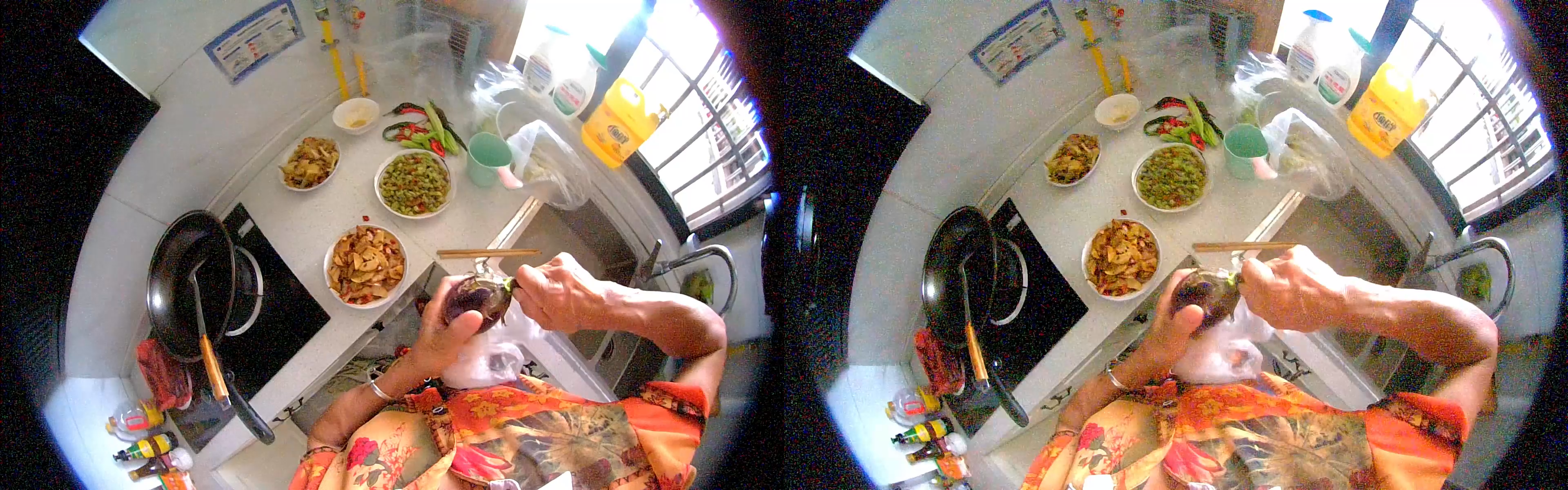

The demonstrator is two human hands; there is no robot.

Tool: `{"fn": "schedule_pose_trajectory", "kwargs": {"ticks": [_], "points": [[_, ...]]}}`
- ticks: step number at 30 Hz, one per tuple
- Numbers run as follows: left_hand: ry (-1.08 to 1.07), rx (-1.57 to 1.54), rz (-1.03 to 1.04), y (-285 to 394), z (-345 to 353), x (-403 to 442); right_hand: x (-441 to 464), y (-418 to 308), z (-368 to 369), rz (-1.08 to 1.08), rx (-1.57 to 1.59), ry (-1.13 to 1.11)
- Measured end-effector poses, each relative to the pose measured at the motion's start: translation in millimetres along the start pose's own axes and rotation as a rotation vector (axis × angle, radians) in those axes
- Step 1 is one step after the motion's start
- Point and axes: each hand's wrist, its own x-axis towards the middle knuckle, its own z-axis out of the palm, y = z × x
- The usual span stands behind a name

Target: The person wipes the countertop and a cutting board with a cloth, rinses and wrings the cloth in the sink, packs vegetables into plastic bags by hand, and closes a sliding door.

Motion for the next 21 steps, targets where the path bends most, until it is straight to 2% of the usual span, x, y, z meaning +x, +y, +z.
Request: {"fn": "schedule_pose_trajectory", "kwargs": {"ticks": [1,2,3,5,6,7,8,9,10,11,12,14,18,20,21], "points": [[0.048,0.130,0.123,0,1,1,-1,-3,1,0.058,0.079,-0.005],[0.045,0.129,0.120,-1,2,1,-2,-6,2,0.117,0.158,-0.008],[0.093,0.278,0.197,-2,3,1,-4,-12,1,0.429,0.289,-0.099],[0.244,0.533,0.288,-6,7,0,-8,-6,18,0.449,0.321,-0.012],[0.239,0.532,0.285,-7,6,0,-9,-6,26,0.462,0.354,0.074],[0.225,0.779,0.411,-9,3,0,-9,-7,31,0.519,0.599,0.169],[0.207,1.026,0.537,-10,2,0,-11,-7,29,0.521,0.598,0.170],[0.192,1.048,0.627,-8,5,-1,-13,-10,23,0.765,0.981,0.104],[0.186,1.046,0.624,-11,4,-3,-15,-13,17,1.004,1.367,0.030],[0.147,1.153,0.702,-15,3,-5,-13,-14,11,1.134,1.400,-0.053],[0.105,1.259,0.780,-19,3,-6,-16,-14,10,1.138,1.402,-0.048],[0.102,1.265,0.826,-19,3,-7,-24,-13,8,1.139,1.425,-0.109],[0.120,1.050,0.779,-11,7,0,-29,-11,8,0.956,1.446,-0.061],[0.121,0.836,0.790,-10,4,1,-28,-11,5,0.922,1.468,-0.070],[0.073,0.791,0.774,-9,1,1,-25,-13,1,0.896,1.377,-0.076]]}}
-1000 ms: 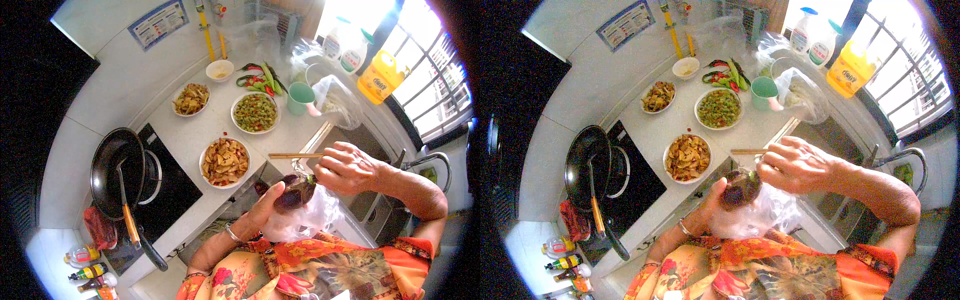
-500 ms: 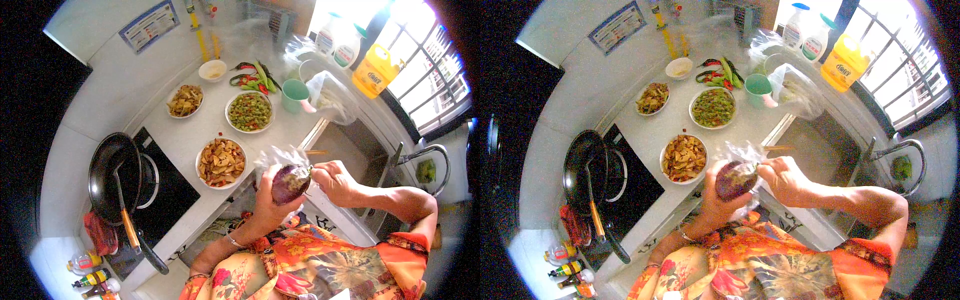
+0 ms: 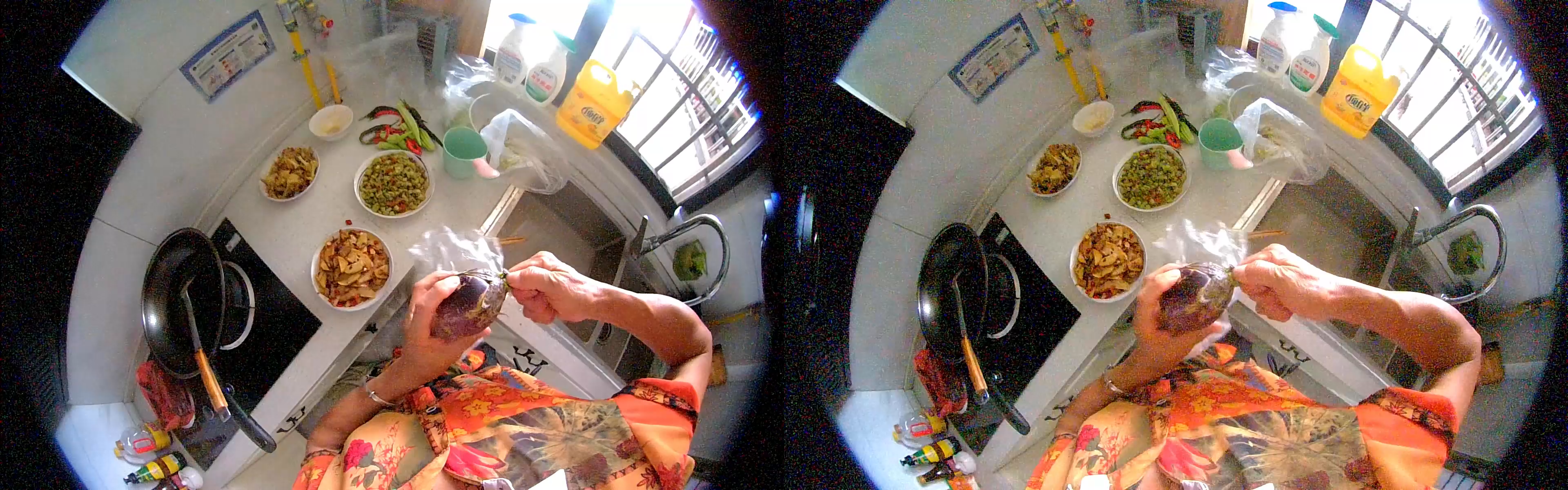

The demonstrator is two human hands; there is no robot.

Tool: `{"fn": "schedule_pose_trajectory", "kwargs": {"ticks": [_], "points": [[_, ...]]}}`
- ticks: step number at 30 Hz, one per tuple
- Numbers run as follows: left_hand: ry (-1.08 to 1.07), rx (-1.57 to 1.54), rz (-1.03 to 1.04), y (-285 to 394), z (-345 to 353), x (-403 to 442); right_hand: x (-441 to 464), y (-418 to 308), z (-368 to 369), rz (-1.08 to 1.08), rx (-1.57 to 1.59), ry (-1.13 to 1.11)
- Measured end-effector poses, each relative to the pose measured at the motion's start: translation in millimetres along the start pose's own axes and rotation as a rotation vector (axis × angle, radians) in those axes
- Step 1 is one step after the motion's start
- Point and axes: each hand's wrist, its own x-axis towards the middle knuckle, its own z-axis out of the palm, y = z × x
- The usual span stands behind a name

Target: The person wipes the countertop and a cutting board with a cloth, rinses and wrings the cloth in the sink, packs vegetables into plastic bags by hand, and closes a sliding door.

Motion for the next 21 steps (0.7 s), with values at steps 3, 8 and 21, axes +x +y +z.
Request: {"fn": "schedule_pose_trajectory", "kwargs": {"ticks": [3,8,21], "points": [[0.057,-0.749,-0.350,17,6,-1,-6,-12,3,-0.079,-0.164,0.007],[-0.307,-1.274,-0.879,22,-9,1,-14,-32,10,-0.293,-0.615,-0.094],[-0.308,-1.326,-1.040,2,-21,2,-13,-42,9,-0.645,-1.094,-0.181]]}}
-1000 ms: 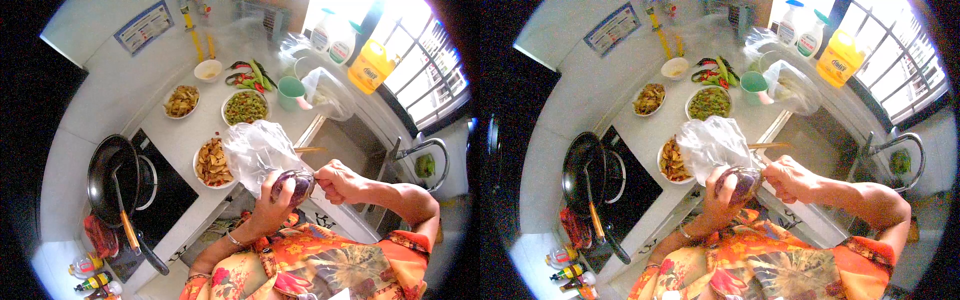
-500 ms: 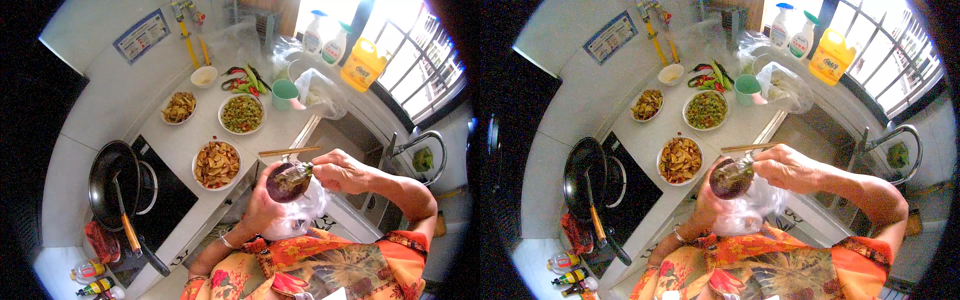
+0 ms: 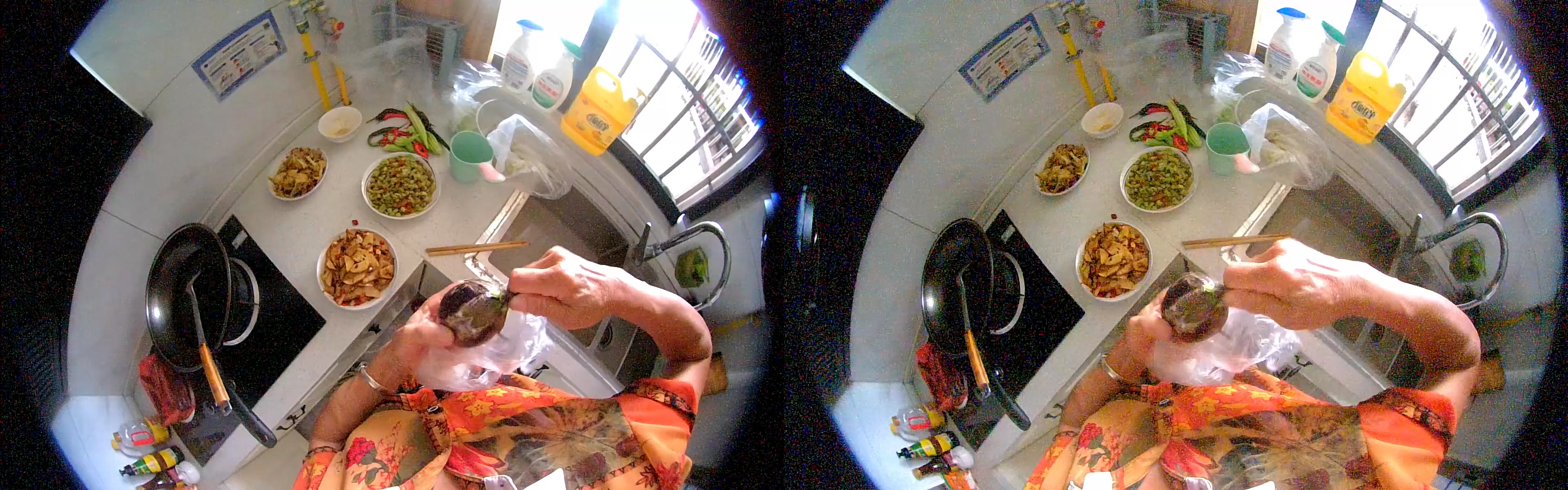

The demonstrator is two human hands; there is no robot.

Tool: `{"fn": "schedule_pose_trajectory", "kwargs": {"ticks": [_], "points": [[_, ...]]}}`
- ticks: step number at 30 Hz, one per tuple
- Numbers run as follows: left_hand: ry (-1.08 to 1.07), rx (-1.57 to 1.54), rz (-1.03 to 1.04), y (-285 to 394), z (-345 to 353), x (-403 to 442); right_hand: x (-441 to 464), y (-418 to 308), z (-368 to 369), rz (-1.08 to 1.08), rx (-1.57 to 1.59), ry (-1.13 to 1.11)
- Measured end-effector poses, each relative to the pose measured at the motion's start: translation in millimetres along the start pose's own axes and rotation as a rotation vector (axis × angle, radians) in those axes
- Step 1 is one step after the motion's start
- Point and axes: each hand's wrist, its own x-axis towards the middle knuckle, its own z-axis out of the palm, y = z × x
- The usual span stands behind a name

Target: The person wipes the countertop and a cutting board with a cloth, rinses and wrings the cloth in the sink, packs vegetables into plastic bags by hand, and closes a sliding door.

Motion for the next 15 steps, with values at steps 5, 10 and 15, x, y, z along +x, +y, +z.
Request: {"fn": "schedule_pose_trajectory", "kwargs": {"ticks": [5,10,15], "points": [[0.080,0.400,0.452,-6,13,7,-2,15,18,0.146,0.092,0.278],[0.320,0.740,0.699,-17,18,14,0,32,36,0.526,1.170,0.294],[0.445,0.568,0.632,-15,18,25,-5,26,19,0.346,0.731,0.403]]}}
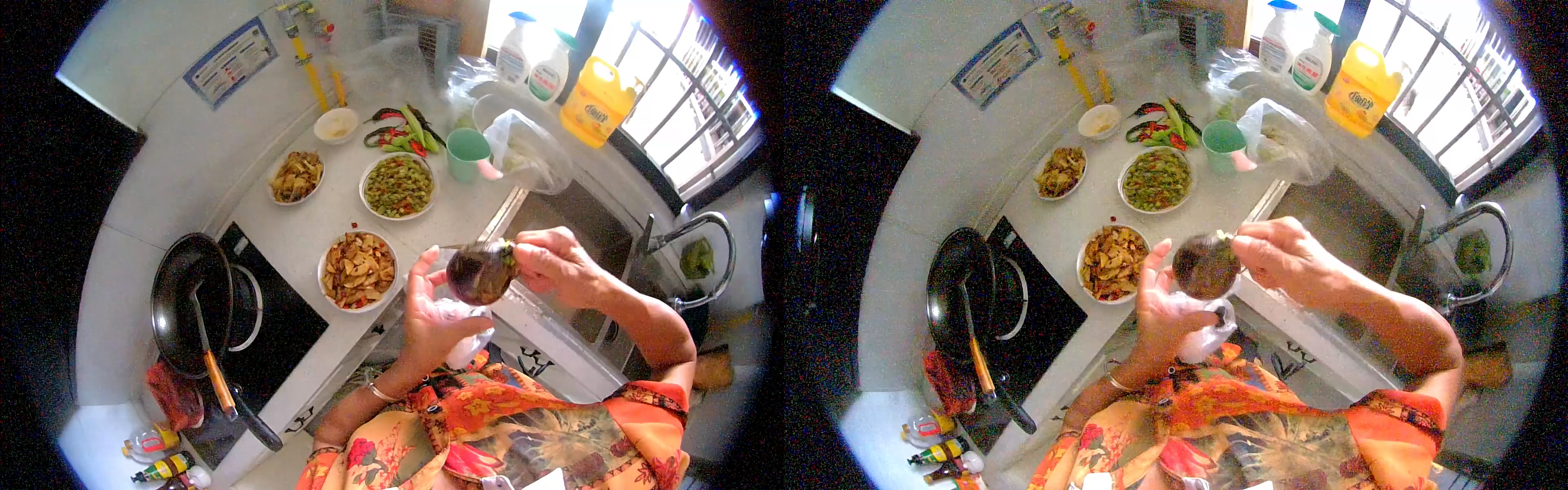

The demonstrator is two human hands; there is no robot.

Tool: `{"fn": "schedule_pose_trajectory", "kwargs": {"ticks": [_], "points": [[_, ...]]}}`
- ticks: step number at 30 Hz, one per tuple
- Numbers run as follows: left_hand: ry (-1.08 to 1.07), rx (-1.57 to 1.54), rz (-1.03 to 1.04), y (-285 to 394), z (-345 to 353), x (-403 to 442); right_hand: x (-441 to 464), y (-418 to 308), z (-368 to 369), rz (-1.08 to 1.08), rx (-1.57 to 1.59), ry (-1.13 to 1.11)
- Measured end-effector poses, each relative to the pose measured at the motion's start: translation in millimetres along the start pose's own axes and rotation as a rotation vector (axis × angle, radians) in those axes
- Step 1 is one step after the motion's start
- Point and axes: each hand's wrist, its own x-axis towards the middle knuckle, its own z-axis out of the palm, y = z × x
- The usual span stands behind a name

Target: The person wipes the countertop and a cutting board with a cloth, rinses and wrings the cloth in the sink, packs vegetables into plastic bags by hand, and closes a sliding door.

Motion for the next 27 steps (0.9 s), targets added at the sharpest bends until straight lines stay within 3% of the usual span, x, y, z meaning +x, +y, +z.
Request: {"fn": "schedule_pose_trajectory", "kwargs": {"ticks": [1,3,8,11,13,15,17,21,25,27], "points": [[-0.006,0.003,-0.006,6,-1,1,-3,-5,-5,-0.041,-0.037,0.004],[0.000,-0.186,-0.290,17,-8,2,-10,-8,-12,-0.135,0.027,0.015],[-0.042,-0.215,-0.229,27,-18,4,-34,1,-30,-0.301,-0.028,0.054],[0.002,-0.368,-0.266,32,-24,4,-43,20,-26,-0.286,0.165,0.103],[-0.038,-0.326,-0.224,23,-41,2,-48,28,-26,-0.307,0.127,0.104],[-0.097,-0.752,-0.260,26,-47,1,-51,42,-20,-0.409,0.136,0.154],[0.020,-0.705,-0.236,29,-44,1,-60,47,-16,-0.367,0.158,0.129],[0.004,-0.707,-0.231,32,-46,3,-59,62,3,-0.309,0.587,0.061],[-0.114,-0.819,-0.231,34,-40,-1,-54,77,19,-0.333,0.436,0.008],[-0.270,-0.834,-0.218,24,-52,2,-60,73,25,-0.294,0.104,0.049]]}}
